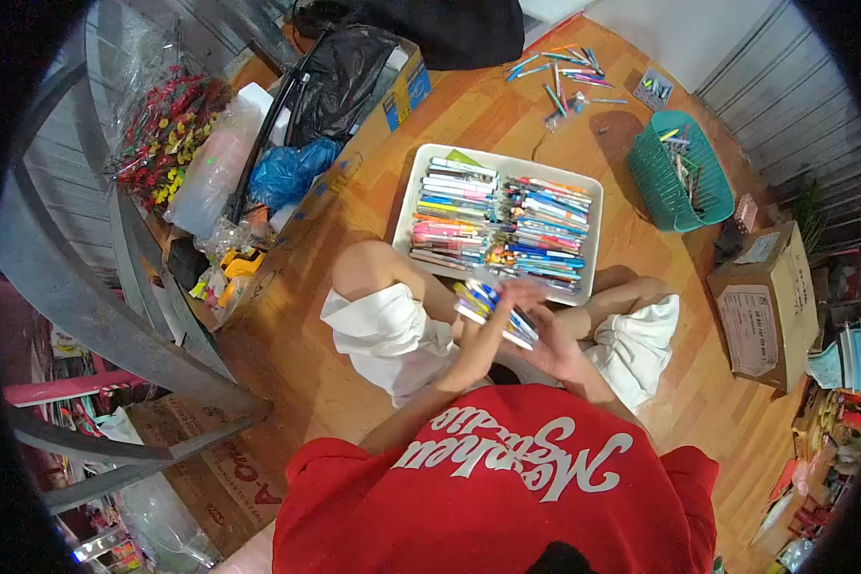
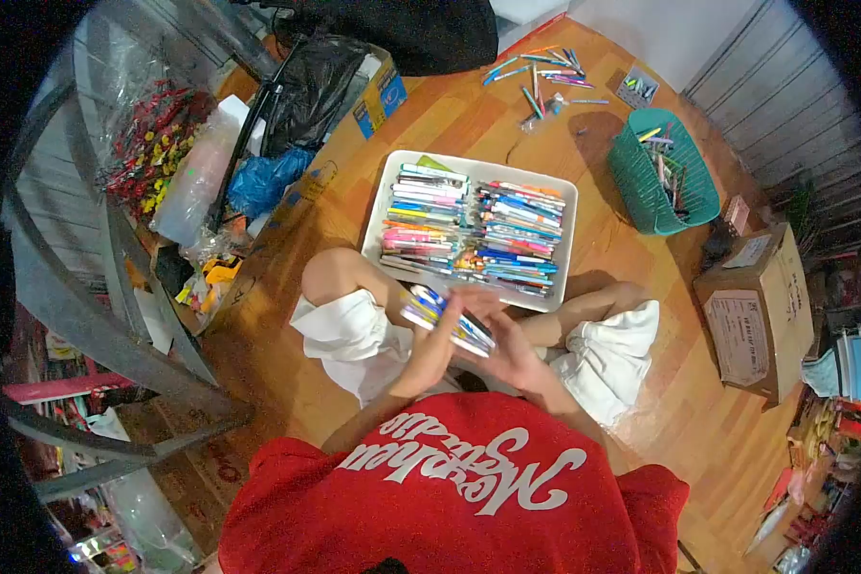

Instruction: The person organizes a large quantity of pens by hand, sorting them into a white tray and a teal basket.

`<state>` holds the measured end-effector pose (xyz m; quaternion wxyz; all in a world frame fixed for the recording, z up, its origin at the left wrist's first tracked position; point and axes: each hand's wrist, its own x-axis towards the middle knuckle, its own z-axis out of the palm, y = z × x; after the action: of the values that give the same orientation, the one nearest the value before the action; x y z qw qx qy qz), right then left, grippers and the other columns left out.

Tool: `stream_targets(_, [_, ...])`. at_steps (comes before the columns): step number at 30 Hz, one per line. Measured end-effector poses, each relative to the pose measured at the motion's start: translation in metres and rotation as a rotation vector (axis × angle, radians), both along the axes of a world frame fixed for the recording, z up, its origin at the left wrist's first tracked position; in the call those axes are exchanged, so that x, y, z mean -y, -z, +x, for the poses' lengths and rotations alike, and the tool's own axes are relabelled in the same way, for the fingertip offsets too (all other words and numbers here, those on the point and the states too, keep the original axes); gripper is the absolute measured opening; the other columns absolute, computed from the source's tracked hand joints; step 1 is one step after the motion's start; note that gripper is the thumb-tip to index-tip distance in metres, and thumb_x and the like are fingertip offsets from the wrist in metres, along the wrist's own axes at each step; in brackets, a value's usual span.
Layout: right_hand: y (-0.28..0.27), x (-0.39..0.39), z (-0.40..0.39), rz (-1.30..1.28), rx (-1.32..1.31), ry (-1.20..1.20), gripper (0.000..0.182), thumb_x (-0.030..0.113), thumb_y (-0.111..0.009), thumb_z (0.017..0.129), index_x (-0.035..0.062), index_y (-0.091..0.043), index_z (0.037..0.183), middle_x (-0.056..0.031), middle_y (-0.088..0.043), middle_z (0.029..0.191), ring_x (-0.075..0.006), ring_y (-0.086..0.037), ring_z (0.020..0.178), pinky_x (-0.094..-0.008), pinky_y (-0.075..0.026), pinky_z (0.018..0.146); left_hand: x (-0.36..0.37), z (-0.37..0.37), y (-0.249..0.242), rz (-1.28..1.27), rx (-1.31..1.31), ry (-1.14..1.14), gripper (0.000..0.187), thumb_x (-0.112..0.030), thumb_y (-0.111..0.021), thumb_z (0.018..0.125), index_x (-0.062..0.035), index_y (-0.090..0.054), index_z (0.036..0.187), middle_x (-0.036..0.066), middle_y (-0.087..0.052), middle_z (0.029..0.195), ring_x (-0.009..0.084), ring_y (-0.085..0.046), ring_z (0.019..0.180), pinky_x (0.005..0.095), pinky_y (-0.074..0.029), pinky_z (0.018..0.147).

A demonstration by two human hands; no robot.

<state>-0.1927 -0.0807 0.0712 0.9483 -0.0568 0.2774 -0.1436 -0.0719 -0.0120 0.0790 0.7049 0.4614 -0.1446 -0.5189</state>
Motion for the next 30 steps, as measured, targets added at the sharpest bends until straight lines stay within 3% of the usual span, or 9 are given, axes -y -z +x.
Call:
stream_targets(1, [-0.001, 0.0, 0.0, -0.034, -0.005, -0.034, 0.041, 0.032, -0.036, 0.097, 0.0036, -0.043, 0.126, -0.0122, -0.053, 0.122, -0.0251, -0.051, 0.114, -0.0446, -0.039, 0.102, 0.005, 0.013, -0.005, 0.089, -0.017, 0.035, 0.03, -0.024, -0.05, 0.096, 0.0008, -0.052, 0.114, 0.008, -0.06, 0.109, 0.0126, -0.057, 0.099, 0.0264, -0.046, 0.084])
stream_targets(4, [-0.004, 0.006, 0.0, -0.092, -0.021, -0.125, 0.04, 0.031, -0.041, 0.097, -0.0007, -0.046, 0.121, -0.0138, -0.055, 0.119, -0.0253, -0.054, 0.11, -0.0432, -0.043, 0.098, 0.018, 0.035, -0.031, -0.118, -0.209, 0.028, 0.04, -0.025, -0.044, 0.098, 0.0059, -0.042, 0.122, 0.022, -0.052, 0.121, 0.0298, -0.052, 0.115, 0.0418, -0.038, 0.103])
stream_targets(12, [-0.029, 0.013, 0.01, -0.617, -0.158, -0.2, 0.033, 0.02, -0.055, 0.093, -0.0043, -0.054, 0.115, -0.0082, -0.063, 0.106, -0.0139, -0.06, 0.094, -0.0294, -0.049, 0.085, 0.022, 0.053, -0.031, -0.182, -0.194, 0.272, 0.059, -0.043, -0.032, 0.098, -0.0018, -0.026, 0.141, 0.02, -0.033, 0.143, 0.0291, -0.026, 0.136, 0.0384, -0.019, 0.112])
stream_targets(14, [-0.028, 0.015, 0.014, -0.86, -0.203, -0.302, 0.027, 0.016, -0.058, 0.091, -0.0037, -0.058, 0.11, -0.0059, -0.064, 0.102, -0.0103, -0.059, 0.091, -0.025, -0.047, 0.081, 0.019, 0.051, -0.028, -0.13, -0.207, 0.334, 0.061, -0.044, -0.033, 0.098, -0.0025, -0.024, 0.142, 0.02, -0.034, 0.143, 0.0289, -0.026, 0.136, 0.0384, -0.021, 0.111])
stream_targets(17, [-0.027, 0.018, 0.017, -0.875, -0.175, -0.391, 0.029, 0.015, -0.06, 0.09, -0.0038, -0.058, 0.112, -0.005, -0.065, 0.097, -0.0079, -0.058, 0.086, -0.0226, -0.045, 0.076, 0.014, 0.05, -0.023, -0.102, -0.216, 0.391, 0.067, -0.048, -0.035, 0.096, -0.0032, -0.021, 0.144, 0.019, -0.035, 0.142, 0.0286, -0.03, 0.134, 0.0398, -0.025, 0.11])
stream_targets(20, [-0.03, 0.019, 0.021, -0.738, -0.125, -0.407, 0.029, 0.015, -0.059, 0.091, -0.0035, -0.058, 0.113, -0.0039, -0.064, 0.095, -0.0072, -0.057, 0.083, -0.0225, -0.045, 0.074, 0.008, 0.055, -0.022, -0.084, -0.219, 0.339, 0.064, -0.045, -0.037, 0.096, -0.003, -0.024, 0.142, 0.019, -0.038, 0.14, 0.0284, -0.036, 0.13, 0.0401, -0.033, 0.106])
stream_targets(23, [-0.019, 0.017, 0.026, -0.959, -0.142, -0.436, 0.027, 0.017, -0.057, 0.092, -0.0047, -0.058, 0.108, -0.0033, -0.064, 0.09, -0.0073, -0.055, 0.078, -0.0227, -0.045, 0.073, 0.001, 0.062, -0.018, -0.031, -0.209, 0.271, 0.061, -0.044, -0.038, 0.097, -0.003, -0.026, 0.141, 0.018, -0.04, 0.138, 0.0279, -0.038, 0.129, 0.0395, -0.035, 0.104])
stream_targets(29, [-0.018, 0.037, 0.038, -1.241, -0.27, -0.498, 0.024, 0.018, -0.046, 0.097, -0.0057, -0.05, 0.102, -0.0102, -0.064, 0.082, -0.0155, -0.064, 0.074, -0.0274, -0.052, 0.065, -0.018, 0.097, -0.015, -0.08, -0.236, 0.107, 0.06, -0.044, -0.035, 0.097, -0.0066, -0.025, 0.143, 0.015, -0.033, 0.144, 0.0259, -0.031, 0.134, 0.0433, -0.029, 0.107])
stream_targets(30, [-0.006, 0.044, 0.04, -1.1, -0.302, -0.44, 0.024, 0.019, -0.045, 0.098, -0.0047, -0.05, 0.1, -0.0108, -0.063, 0.08, -0.0162, -0.064, 0.071, -0.0268, -0.051, 0.062, -0.021, 0.11, -0.031, -0.095, -0.161, 0.088, 0.061, -0.044, -0.035, 0.097, -0.0065, -0.022, 0.143, 0.015, -0.03, 0.146, 0.0269, -0.028, 0.135, 0.0443, -0.026, 0.109])
